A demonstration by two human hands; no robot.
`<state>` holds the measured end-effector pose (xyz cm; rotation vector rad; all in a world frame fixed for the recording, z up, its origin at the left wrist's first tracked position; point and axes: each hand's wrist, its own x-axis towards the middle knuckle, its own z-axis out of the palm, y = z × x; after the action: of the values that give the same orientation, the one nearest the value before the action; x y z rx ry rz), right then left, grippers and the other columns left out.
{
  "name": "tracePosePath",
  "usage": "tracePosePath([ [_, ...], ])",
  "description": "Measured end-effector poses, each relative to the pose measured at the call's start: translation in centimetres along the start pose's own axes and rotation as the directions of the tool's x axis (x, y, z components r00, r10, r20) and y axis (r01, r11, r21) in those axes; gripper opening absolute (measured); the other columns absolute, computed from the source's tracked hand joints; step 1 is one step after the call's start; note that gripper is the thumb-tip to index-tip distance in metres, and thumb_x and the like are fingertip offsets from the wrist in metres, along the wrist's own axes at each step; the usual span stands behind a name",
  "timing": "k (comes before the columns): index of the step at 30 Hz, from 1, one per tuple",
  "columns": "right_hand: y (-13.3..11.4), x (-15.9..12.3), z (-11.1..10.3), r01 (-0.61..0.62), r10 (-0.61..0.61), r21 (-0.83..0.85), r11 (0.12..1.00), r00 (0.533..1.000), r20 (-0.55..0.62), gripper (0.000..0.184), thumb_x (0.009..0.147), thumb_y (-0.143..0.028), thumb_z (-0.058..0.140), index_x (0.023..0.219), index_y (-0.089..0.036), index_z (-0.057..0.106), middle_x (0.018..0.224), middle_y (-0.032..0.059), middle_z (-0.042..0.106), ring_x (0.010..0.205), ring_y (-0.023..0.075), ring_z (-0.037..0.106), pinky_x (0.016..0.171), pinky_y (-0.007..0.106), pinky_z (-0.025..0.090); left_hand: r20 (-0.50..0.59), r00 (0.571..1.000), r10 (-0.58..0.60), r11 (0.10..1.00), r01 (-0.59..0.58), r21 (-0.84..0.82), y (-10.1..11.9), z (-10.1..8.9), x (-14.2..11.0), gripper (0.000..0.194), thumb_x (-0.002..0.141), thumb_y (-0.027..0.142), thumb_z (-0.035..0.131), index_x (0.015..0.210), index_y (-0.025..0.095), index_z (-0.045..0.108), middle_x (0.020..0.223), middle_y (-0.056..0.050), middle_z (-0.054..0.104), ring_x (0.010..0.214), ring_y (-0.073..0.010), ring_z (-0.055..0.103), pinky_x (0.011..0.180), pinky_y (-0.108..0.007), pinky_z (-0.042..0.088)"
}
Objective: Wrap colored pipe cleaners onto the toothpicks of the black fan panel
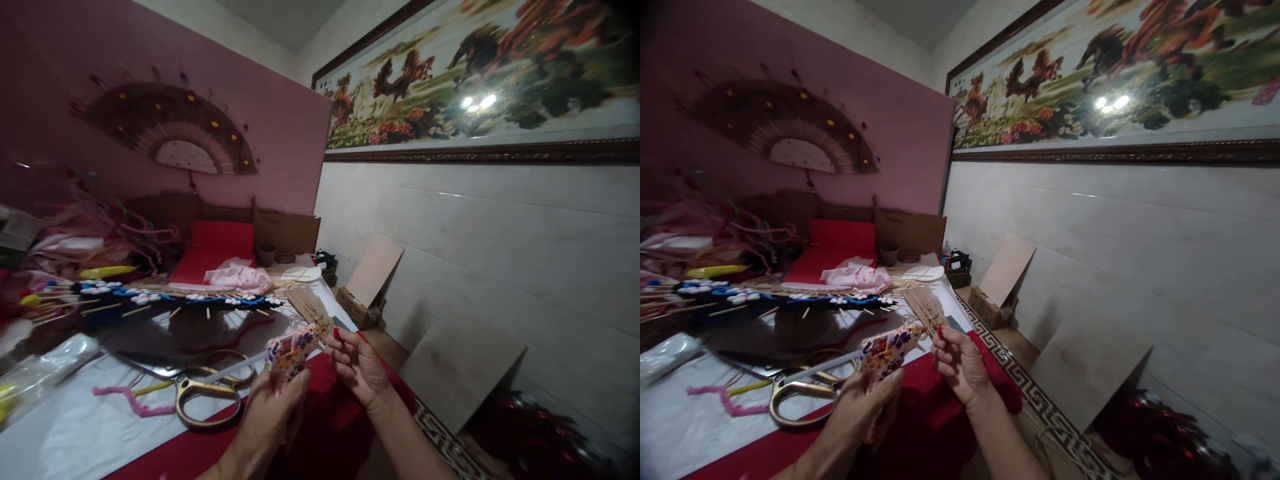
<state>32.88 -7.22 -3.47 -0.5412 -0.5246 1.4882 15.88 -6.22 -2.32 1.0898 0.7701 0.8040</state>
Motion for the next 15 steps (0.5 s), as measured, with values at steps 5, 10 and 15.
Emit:
tracePosePath([
  [5, 0.11, -0.32, -0.04, 0.019, -0.02, -0.041, 0.999, 0.999, -0.026, 0.019, 0.07, -0.02, 0.068, 0.066, -0.015, 0.05, 0.06, -0.0044, 0.044, 0.041, 0.0013, 0.032, 0.029, 0.008, 0.026, 0.081, 0.995, 0.058, 0.992, -0.066, 0.106, -0.92, -0.87, 0.73, 0.046, 0.07, 0.041, 0.061, 0.035, 0.016, 0.043, 0.025, 0.0, 0.04, 0.023, -0.006, 0.033, 0.03, -0.018, 0.018],
  [10, 0.13, -0.38, -0.02, 0.033, -0.033, -0.035, 0.999, 0.999, 0.001, 0.015, 0.07, -0.019, 0.066, 0.067, -0.014, 0.052, 0.06, -0.004, 0.044, 0.042, 0.0017, 0.03, 0.031, 0.009, 0.025, 0.106, 0.994, 0.019, 0.999, -0.016, -0.033, -0.24, -0.94, 0.65, 0.027, 0.065, 0.036, 0.065, 0.057, 0.012, 0.058, 0.032, 0.003, 0.043, 0.026, -0.005, 0.031, 0.029, -0.017, 0.021],
  [15, 0.25, -0.39, -0.12, 0.032, -0.03, -0.078, 0.996, 0.999, 0.036, 0.014, 0.07, -0.019, 0.065, 0.069, -0.015, 0.051, 0.06, -0.0044, 0.043, 0.043, 0.0024, 0.03, 0.032, 0.01, 0.024, 0.119, 0.993, 0.011, 0.998, -0.003, -0.07, -0.25, -0.87, 0.95, 0.029, 0.061, 0.036, 0.068, 0.072, 0.011, 0.061, 0.032, 0.005, 0.044, 0.023, -0.0049, 0.03, 0.027, -0.017, 0.019],
])
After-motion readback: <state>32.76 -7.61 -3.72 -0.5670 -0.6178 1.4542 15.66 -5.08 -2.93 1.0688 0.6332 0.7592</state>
